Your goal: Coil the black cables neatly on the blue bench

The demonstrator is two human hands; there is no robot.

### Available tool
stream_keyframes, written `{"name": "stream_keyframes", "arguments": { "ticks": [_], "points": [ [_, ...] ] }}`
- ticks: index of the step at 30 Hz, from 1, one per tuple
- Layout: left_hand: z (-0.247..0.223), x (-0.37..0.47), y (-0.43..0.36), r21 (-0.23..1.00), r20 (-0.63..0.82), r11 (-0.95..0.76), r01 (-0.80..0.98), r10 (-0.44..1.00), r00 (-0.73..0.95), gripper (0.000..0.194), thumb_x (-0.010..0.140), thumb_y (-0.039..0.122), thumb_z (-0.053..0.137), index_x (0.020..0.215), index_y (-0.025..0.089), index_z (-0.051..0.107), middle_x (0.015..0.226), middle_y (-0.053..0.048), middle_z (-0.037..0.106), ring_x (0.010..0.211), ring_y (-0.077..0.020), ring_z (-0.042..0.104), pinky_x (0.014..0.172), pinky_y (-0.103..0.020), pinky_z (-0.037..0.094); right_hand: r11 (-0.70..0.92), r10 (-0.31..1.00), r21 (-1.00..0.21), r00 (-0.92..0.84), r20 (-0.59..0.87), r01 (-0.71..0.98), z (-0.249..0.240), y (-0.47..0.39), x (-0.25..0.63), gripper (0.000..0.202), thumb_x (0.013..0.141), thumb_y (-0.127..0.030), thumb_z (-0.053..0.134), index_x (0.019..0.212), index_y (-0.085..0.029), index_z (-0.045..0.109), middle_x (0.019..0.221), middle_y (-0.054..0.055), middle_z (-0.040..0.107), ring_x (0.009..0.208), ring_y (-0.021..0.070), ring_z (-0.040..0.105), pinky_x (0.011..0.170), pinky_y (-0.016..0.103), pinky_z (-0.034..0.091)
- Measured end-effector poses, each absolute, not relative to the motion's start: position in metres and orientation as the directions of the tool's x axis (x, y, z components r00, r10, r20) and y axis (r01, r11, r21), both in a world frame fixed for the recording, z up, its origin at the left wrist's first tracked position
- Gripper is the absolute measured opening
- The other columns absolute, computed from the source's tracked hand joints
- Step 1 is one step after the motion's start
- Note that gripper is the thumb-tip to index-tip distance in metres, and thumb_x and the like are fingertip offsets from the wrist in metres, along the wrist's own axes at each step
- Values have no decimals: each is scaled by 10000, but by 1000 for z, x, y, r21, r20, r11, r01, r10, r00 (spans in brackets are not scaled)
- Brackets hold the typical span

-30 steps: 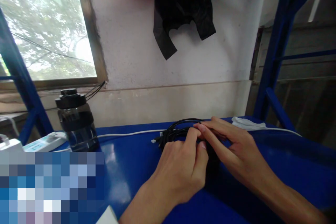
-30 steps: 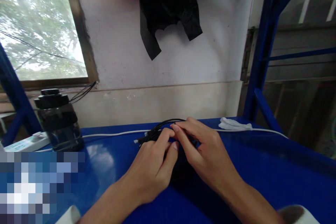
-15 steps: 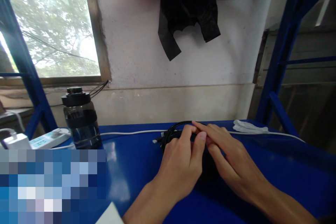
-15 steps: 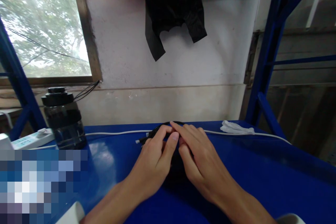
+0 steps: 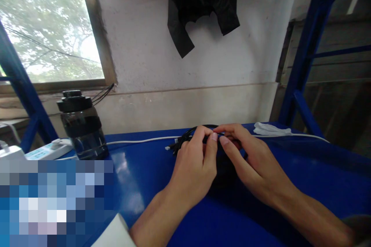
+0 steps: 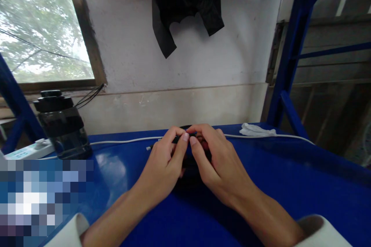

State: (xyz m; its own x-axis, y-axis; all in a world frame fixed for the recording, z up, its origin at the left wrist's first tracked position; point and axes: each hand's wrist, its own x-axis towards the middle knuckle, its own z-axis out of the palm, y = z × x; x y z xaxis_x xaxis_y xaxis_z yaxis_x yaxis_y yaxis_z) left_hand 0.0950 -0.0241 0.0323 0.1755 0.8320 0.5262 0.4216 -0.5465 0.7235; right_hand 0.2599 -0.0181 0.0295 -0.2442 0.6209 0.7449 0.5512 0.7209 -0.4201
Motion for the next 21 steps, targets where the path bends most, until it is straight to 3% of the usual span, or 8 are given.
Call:
{"name": "stream_keyframes", "arguments": {
  "ticks": [5, 10, 14, 21],
  "points": [
    [33, 94, -24, 731, 537, -540, 418, 832, 138, 263, 1095, 458, 407, 1034, 255, 564, 738, 38, 590, 560, -117, 561, 532, -221, 414, 686, 610, -434, -138, 780, 583, 30, -17, 260, 169, 1053, -336, 504, 1112, -250, 639, 953, 54, 708, 831, 246, 629, 741, 374, 452],
    [33, 94, -24, 721, 540, -548, 424, 828, 152, 248, 1096, 445, 413, 1037, 260, 567, 734, 39, 591, 567, -118, 560, 543, -226, 413, 654, 634, -483, -73, 770, 582, 32, -12, 259, 217, 1031, -370, 576, 1188, -244, 657, 872, 37, 692, 811, 243, 629, 745, 364, 454],
    [32, 94, -24, 705, 543, -554, 443, 823, 165, 238, 1095, 431, 417, 1038, 264, 576, 725, 40, 585, 572, -126, 552, 543, -237, 382, 670, 645, -495, -102, 758, 553, 34, -13, 260, 174, 1045, -355, 576, 967, -245, 686, 842, 15, 690, 755, 204, 613, 694, 322, 438],
    [34, 93, -23, 671, 572, -581, 461, 801, 176, 201, 1089, 372, 436, 1026, 258, 588, 725, 33, 625, 624, -153, 579, 600, -279, 357, 686, 608, -486, -59, 792, 542, 31, -15, 261, 192, 1047, -344, 590, 895, -245, 653, 751, -8, 615, 665, 171, 547, 608, 292, 411]
  ]
}}
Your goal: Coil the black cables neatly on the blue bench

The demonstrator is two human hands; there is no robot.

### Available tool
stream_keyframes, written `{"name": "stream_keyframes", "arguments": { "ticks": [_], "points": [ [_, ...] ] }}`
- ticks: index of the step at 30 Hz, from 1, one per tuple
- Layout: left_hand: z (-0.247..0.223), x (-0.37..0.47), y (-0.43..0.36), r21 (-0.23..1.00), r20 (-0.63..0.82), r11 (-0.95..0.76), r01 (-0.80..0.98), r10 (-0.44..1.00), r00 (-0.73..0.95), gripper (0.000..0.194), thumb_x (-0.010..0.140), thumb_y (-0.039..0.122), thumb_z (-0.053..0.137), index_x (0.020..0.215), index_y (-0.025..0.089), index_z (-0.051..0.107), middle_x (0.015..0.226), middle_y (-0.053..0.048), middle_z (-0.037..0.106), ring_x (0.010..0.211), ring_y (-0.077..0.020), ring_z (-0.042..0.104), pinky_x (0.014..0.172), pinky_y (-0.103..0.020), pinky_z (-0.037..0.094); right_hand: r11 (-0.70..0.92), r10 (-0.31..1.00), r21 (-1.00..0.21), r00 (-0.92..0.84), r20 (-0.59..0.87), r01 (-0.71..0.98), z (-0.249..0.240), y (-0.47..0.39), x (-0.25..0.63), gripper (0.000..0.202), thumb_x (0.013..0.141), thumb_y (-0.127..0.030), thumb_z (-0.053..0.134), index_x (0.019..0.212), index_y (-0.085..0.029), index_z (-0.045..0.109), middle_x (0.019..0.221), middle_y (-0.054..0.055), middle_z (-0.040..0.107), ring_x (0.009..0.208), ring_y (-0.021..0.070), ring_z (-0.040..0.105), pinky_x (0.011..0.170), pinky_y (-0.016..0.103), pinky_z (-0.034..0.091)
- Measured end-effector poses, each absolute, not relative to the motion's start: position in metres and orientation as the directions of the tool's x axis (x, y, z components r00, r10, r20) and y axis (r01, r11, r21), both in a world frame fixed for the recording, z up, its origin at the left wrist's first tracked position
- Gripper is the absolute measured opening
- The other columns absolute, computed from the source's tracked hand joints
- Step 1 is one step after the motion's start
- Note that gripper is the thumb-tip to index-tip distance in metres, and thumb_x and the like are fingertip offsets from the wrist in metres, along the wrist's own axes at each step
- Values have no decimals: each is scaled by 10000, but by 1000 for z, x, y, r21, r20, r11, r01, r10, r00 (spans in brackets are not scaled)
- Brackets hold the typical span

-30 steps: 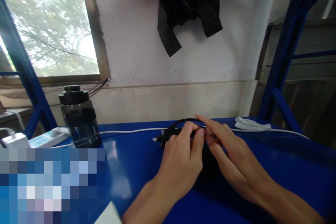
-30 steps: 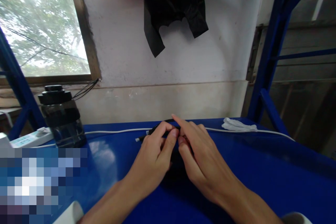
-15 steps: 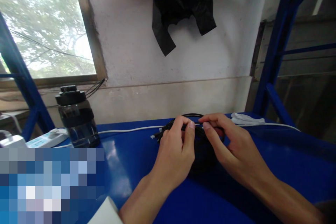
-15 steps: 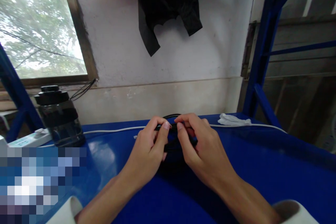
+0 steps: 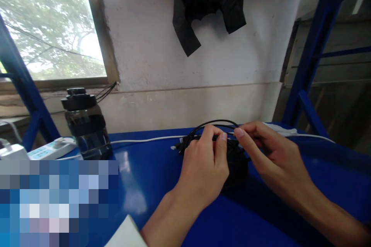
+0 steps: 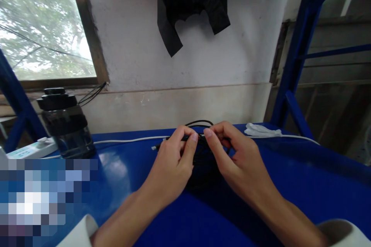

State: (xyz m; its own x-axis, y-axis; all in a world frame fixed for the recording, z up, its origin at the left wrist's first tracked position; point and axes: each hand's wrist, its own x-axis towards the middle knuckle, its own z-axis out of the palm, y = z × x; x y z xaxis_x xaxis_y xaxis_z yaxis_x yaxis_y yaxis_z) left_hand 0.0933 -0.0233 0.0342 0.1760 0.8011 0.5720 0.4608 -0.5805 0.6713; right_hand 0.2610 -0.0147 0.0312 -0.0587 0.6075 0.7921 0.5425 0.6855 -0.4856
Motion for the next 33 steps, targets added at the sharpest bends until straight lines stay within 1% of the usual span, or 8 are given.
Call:
{"name": "stream_keyframes", "arguments": {
  "ticks": [3, 6, 12, 17, 23, 27, 30, 33],
  "points": [
    [34, 92, -22, 666, 587, -585, 462, 794, 159, 191, 1082, 351, 451, 1019, 246, 598, 759, 22, 660, 666, -163, 599, 643, -295, 361, 699, 586, -460, -69, 808, 547, 30, -16, 259, 185, 1033, -353, 613, 891, -243, 657, 741, -11, 603, 646, 165, 533, 594, 296, 408],
    [34, 91, -21, 683, 597, -592, 428, 790, 142, 201, 1077, 354, 465, 996, 235, 604, 769, 13, 666, 664, -156, 584, 617, -286, 333, 698, 568, -455, -41, 822, 553, 28, -21, 258, 172, 1011, -368, 643, 897, -241, 660, 747, -9, 614, 646, 166, 546, 591, 297, 418],
    [35, 90, -19, 740, 573, -580, 340, 809, 133, 236, 1075, 382, 475, 950, 229, 605, 697, 31, 616, 604, -125, 522, 586, -268, 301, 679, 582, -476, -15, 813, 559, 21, -34, 261, 171, 981, -381, 676, 891, -236, 666, 812, -3, 666, 722, 172, 623, 634, 268, 484],
    [35, 90, -17, 753, 563, -570, 329, 817, 124, 238, 1065, 386, 495, 929, 223, 603, 648, 46, 576, 573, -112, 490, 578, -264, 284, 692, 588, -475, -42, 808, 544, 20, -34, 259, 115, 974, -325, 677, 902, -235, 676, 805, -14, 679, 692, 153, 637, 609, 250, 483],
    [34, 96, -14, 747, 567, -562, 355, 818, 99, 228, 1055, 376, 512, 917, 225, 612, 690, 34, 631, 624, -124, 546, 596, -267, 297, 696, 591, -469, -63, 804, 544, 21, -35, 255, 120, 968, -288, 651, 872, -218, 668, 751, -11, 665, 620, 141, 627, 560, 242, 473],
    [34, 102, -12, 751, 574, -570, 333, 813, 97, 218, 1051, 360, 515, 924, 222, 627, 752, 11, 680, 690, -144, 601, 631, -269, 342, 678, 623, -473, -99, 776, 562, 19, -36, 257, 199, 988, -309, 613, 823, -205, 654, 629, -27, 577, 525, 129, 545, 499, 246, 421],
    [34, 101, -11, 771, 572, -570, 284, 816, 84, 230, 1043, 366, 530, 912, 211, 638, 761, 0, 686, 705, -146, 615, 643, -261, 371, 676, 620, -435, -140, 772, 595, 17, -35, 259, 252, 1004, -313, 598, 780, -203, 641, 565, -55, 448, 476, 114, 425, 466, 258, 336],
    [35, 100, -10, 811, 552, -550, 200, 832, 50, 260, 1042, 387, 529, 923, 198, 662, 775, -10, 683, 703, -139, 605, 635, -247, 393, 710, 590, -371, -218, 778, 598, 16, -33, 258, 234, 1009, -291, 600, 802, -197, 658, 567, -83, 303, 458, 102, 310, 459, 267, 268]
  ]
}}
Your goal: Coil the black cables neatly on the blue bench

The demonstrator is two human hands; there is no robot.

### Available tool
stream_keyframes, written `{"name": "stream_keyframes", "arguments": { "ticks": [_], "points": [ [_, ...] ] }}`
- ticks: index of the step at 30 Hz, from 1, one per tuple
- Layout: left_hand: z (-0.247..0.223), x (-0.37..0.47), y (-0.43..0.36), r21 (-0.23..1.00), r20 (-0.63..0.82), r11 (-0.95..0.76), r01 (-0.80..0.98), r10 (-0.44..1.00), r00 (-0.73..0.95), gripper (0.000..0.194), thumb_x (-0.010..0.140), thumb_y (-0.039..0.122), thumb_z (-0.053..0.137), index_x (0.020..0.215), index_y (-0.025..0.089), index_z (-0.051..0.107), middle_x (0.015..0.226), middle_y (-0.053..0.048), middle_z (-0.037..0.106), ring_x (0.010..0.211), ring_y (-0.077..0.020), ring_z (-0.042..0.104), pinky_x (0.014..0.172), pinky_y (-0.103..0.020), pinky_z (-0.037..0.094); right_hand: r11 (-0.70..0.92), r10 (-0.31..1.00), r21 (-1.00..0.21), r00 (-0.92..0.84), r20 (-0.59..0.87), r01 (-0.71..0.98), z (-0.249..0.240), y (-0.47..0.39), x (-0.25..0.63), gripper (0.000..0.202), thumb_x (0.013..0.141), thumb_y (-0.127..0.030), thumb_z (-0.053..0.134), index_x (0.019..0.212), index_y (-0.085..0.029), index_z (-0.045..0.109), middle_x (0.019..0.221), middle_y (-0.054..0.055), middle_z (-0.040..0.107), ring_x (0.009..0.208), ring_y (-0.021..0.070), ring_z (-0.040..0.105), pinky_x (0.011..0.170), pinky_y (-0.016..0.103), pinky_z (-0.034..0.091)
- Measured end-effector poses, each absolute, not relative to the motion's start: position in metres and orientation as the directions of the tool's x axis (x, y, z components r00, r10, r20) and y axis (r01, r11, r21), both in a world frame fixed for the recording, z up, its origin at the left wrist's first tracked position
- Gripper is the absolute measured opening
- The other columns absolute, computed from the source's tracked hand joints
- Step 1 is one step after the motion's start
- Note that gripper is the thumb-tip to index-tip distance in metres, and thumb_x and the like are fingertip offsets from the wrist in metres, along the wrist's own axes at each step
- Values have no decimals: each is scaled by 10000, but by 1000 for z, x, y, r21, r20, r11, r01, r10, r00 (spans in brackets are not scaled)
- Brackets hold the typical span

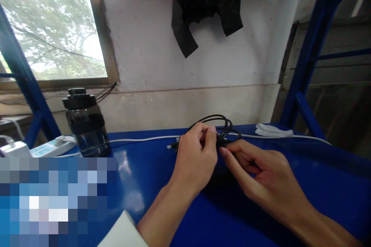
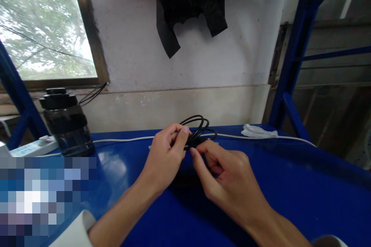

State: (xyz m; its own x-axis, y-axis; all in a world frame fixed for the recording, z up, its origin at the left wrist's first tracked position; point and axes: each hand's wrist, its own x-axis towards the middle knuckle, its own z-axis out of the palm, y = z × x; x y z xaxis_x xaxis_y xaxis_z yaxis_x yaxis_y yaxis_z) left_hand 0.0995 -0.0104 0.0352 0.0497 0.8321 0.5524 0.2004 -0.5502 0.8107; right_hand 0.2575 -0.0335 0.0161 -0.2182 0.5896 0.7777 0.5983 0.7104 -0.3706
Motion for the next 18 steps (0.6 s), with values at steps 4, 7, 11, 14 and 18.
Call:
{"name": "stream_keyframes", "arguments": {
  "ticks": [4, 7, 11, 14, 18],
  "points": [
    [38, 98, -11, 844, 525, -526, 107, 850, 40, 278, 1027, 398, 551, 897, 182, 668, 716, -1, 640, 633, -119, 556, 588, -233, 385, 745, 567, -334, -285, 773, 577, 15, -30, 255, 207, 1007, -258, 608, 833, -188, 695, 581, -90, 244, 450, 97, 276, 459, 270, 233],
    [39, 98, -11, 853, 513, -517, 75, 856, 70, 286, 1013, 403, 575, 835, 184, 622, 651, 22, 589, 570, -102, 500, 550, -228, 356, 736, 590, -360, -282, 757, 573, 13, -28, 255, 208, 1001, -254, 606, 830, -185, 704, 575, -89, 254, 450, 100, 284, 457, 267, 230],
    [39, 97, -12, 853, 509, -517, 69, 854, 108, 317, 1007, 410, 580, 781, 187, 582, 600, 39, 538, 539, -97, 459, 530, -235, 321, 705, 636, -410, -260, 727, 578, 12, -26, 255, 267, 999, -281, 593, 763, -184, 669, 577, -83, 253, 470, 107, 281, 462, 265, 229],
    [40, 96, -13, 857, 503, -512, 53, 855, 129, 313, 999, 383, 587, 758, 183, 586, 585, 44, 521, 530, -94, 442, 528, -240, 311, 688, 666, -448, -252, 702, 570, 12, -26, 254, 307, 1002, -292, 570, 720, -189, 629, 579, -76, 255, 489, 111, 272, 464, 264, 224],
    [42, 96, -15, 859, 499, -510, 48, 854, 145, 321, 991, 359, 591, 724, 181, 581, 570, 49, 504, 525, -91, 430, 529, -240, 306, 686, 675, -478, -233, 700, 550, 13, -24, 254, 334, 990, -304, 576, 672, -200, 581, 572, -72, 261, 489, 113, 272, 464, 265, 218]
  ]
}}
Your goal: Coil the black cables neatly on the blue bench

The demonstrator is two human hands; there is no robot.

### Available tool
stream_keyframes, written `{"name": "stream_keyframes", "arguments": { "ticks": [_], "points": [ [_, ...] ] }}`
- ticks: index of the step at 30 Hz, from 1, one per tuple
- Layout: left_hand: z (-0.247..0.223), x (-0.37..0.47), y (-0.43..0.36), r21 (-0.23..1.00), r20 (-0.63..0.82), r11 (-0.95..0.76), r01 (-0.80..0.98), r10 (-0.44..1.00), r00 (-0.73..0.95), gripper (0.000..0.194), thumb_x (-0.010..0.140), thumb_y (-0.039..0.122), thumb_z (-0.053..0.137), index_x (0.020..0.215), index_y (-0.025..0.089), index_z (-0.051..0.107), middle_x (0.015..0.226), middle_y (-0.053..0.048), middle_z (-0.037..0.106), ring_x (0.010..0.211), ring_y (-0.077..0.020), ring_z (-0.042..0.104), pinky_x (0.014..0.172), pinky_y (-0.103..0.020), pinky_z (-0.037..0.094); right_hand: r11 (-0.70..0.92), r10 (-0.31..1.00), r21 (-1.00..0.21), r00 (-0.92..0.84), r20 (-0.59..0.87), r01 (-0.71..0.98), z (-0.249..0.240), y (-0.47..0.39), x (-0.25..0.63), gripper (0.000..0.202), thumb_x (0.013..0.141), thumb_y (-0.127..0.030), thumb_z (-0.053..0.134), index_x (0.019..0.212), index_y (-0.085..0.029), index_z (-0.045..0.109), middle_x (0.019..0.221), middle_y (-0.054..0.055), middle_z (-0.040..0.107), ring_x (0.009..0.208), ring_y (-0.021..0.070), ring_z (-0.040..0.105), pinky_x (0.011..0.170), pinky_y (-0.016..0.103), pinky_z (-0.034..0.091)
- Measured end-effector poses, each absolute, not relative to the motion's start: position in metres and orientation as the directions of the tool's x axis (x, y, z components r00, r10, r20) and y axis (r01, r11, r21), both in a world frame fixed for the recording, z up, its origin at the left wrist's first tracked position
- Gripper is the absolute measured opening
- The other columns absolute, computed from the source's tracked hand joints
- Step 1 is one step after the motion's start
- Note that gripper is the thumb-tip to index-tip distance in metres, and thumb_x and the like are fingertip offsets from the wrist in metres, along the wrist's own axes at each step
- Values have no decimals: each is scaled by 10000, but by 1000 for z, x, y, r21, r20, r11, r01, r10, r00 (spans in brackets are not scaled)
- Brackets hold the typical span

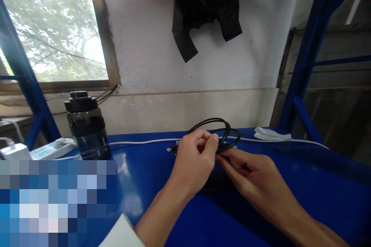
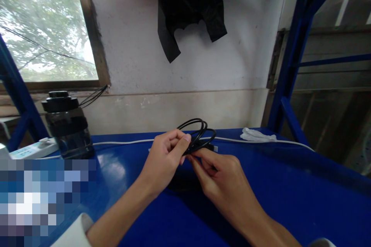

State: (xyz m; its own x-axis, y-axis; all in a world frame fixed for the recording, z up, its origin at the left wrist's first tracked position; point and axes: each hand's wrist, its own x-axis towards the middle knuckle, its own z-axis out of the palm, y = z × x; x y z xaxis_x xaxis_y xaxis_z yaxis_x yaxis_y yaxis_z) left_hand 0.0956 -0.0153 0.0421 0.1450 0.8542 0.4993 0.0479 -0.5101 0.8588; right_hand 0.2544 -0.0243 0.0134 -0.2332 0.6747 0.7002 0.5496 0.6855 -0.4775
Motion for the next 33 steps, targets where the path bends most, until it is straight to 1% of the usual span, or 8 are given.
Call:
{"name": "stream_keyframes", "arguments": {
  "ticks": [10, 17, 20, 22, 25, 28, 31, 33],
  "points": [
    [41, 95, -18, 889, 438, -454, 53, 879, 186, 242, 975, 373, 608, 872, 161, 663, 539, 55, 514, 499, -94, 401, 509, -252, 264, 628, 681, -514, -93, 727, 584, 19, -27, 257, 486, 989, -433, 611, 571, -206, 510, 547, -51, 308, 477, 115, 299, 465, 279, 206],
    [40, 94, -18, 915, 382, -401, 31, 891, 246, 381, 989, 452, 598, 1074, 102, 720, 521, 38, 542, 489, -107, 456, 545, -254, 326, 653, 679, -496, -154, 717, 572, 21, -28, 255, 465, 1012, -411, 570, 598, -204, 536, 531, -56, 324, 466, 111, 318, 458, 271, 214],
    [38, 93, -17, 919, 371, -392, 34, 892, 259, 456, 988, 480, 594, 1152, 73, 716, 517, 34, 548, 490, -114, 472, 553, -260, 344, 645, 721, -549, -185, 668, 532, 21, -31, 255, 392, 1011, -370, 559, 657, -206, 596, 541, -59, 315, 480, 119, 315, 463, 268, 226],
    [38, 93, -16, 922, 358, -382, 54, 900, 249, 501, 984, 489, 596, 1223, 60, 696, 518, 32, 559, 498, -122, 491, 565, -264, 359, 629, 758, -608, -209, 618, 485, 21, -33, 255, 324, 1015, -345, 551, 739, -210, 651, 548, -53, 374, 487, 127, 348, 463, 264, 257],
    [38, 92, -17, 927, 332, -361, 99, 915, 228, 552, 976, 513, 603, 1307, 75, 657, 533, 23, 588, 520, -137, 514, 564, -268, 363, 629, 774, -666, -252, 581, 400, 23, -37, 257, 287, 1040, -330, 509, 853, -224, 699, 648, -10, 587, 527, 148, 482, 486, 262, 352],
    [39, 92, -18, 935, 317, -345, 83, 917, 242, 444, 964, 516, 610, 1112, 110, 716, 582, 7, 605, 530, -134, 524, 546, -264, 358, 668, 743, -651, -276, 609, 362, 26, -39, 258, 331, 1063, -360, 479, 873, -235, 720, 769, 24, 689, 623, 181, 590, 547, 279, 428],
    [39, 92, -18, 925, 357, -378, 46, 903, 238, 349, 950, 472, 633, 822, 148, 664, 596, 11, 583, 535, -116, 510, 547, -253, 358, 673, 733, -625, -245, 634, 396, 27, -38, 257, 362, 1072, -402, 495, 840, -238, 720, 723, 7, 662, 637, 182, 589, 566, 280, 429],
    [39, 92, -18, 917, 378, -397, 47, 899, 223, 343, 943, 455, 647, 761, 164, 623, 578, 22, 563, 526, -106, 486, 539, -246, 339, 655, 739, -614, -205, 642, 441, 26, -36, 256, 393, 1076, -426, 497, 812, -235, 718, 651, -14, 605, 581, 164, 538, 536, 277, 388]
  ]
}}
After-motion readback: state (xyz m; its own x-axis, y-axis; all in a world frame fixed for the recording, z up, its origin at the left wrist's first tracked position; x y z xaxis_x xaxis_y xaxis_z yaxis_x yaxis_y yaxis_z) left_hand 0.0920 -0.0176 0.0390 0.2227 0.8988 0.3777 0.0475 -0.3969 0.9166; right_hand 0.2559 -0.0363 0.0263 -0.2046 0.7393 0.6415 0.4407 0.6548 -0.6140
